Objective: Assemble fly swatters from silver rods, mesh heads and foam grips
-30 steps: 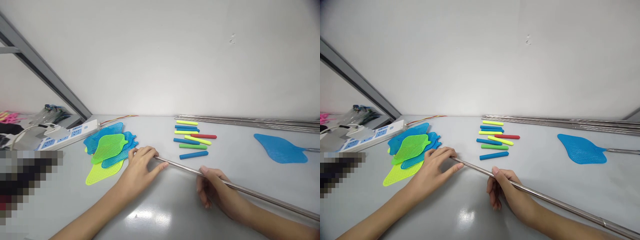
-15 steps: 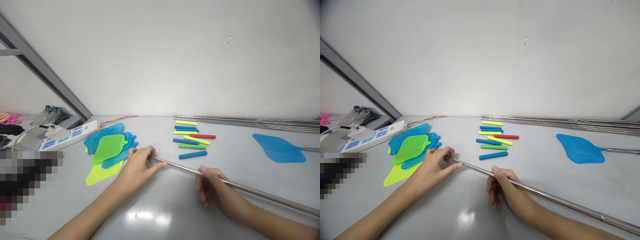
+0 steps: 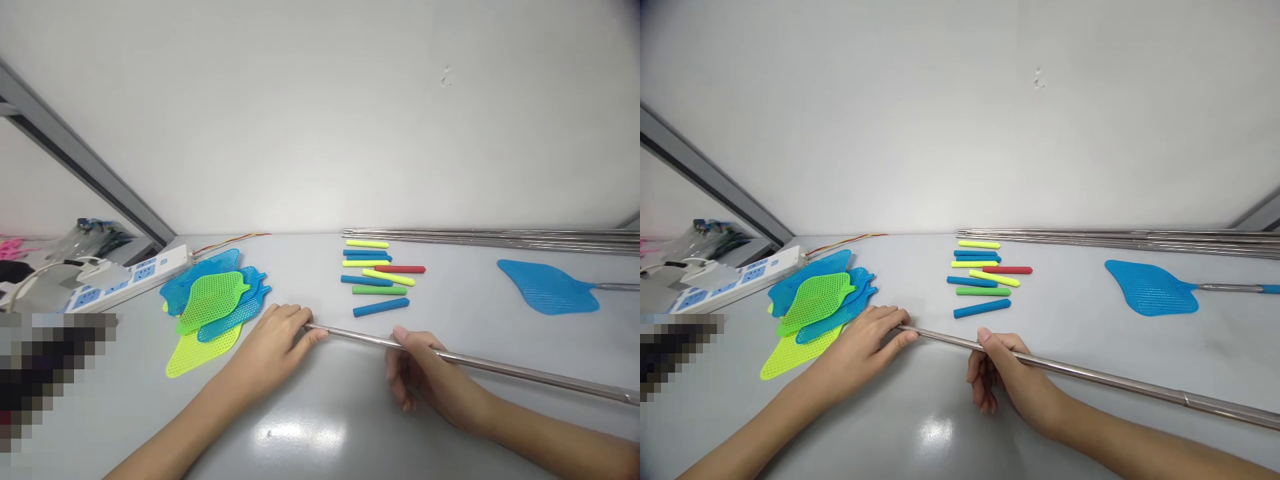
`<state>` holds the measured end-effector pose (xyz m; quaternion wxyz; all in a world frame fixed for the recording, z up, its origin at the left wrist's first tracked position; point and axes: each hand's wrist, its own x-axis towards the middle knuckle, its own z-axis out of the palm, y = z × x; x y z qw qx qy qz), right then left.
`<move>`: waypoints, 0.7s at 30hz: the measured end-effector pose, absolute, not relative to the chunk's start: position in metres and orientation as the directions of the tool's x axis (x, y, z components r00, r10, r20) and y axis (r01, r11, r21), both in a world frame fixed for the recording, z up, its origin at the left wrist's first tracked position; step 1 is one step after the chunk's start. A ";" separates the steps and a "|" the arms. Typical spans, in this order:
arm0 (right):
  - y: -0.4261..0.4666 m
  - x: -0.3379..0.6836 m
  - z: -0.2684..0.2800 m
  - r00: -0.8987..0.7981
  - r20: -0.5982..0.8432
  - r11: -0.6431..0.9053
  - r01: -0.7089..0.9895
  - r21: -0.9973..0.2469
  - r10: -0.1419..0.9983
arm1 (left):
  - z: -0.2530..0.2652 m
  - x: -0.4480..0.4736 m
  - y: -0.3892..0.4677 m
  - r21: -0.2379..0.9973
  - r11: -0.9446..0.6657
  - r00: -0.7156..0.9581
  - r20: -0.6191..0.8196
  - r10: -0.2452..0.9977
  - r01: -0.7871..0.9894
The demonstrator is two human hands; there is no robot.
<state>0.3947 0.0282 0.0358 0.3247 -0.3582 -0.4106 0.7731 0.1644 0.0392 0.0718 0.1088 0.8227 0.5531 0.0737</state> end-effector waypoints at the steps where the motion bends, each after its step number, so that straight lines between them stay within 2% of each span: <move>1: 0.028 0.395 0.036 -0.532 -0.288 -0.454 -0.211 -0.866 0.796 | 0.072 0.164 0.039 0.262 -0.365 0.380 -0.008 0.925 0.893; 13: 0.026 0.393 0.040 -0.520 -0.285 -0.420 -0.160 -0.893 0.805 | 0.069 0.167 0.041 0.247 -0.371 0.386 -0.013 0.922 0.895; 21: 0.027 0.393 0.036 -0.526 -0.287 -0.424 -0.158 -0.892 0.801 | 0.072 0.169 0.035 0.304 -0.422 0.454 -0.040 0.890 0.854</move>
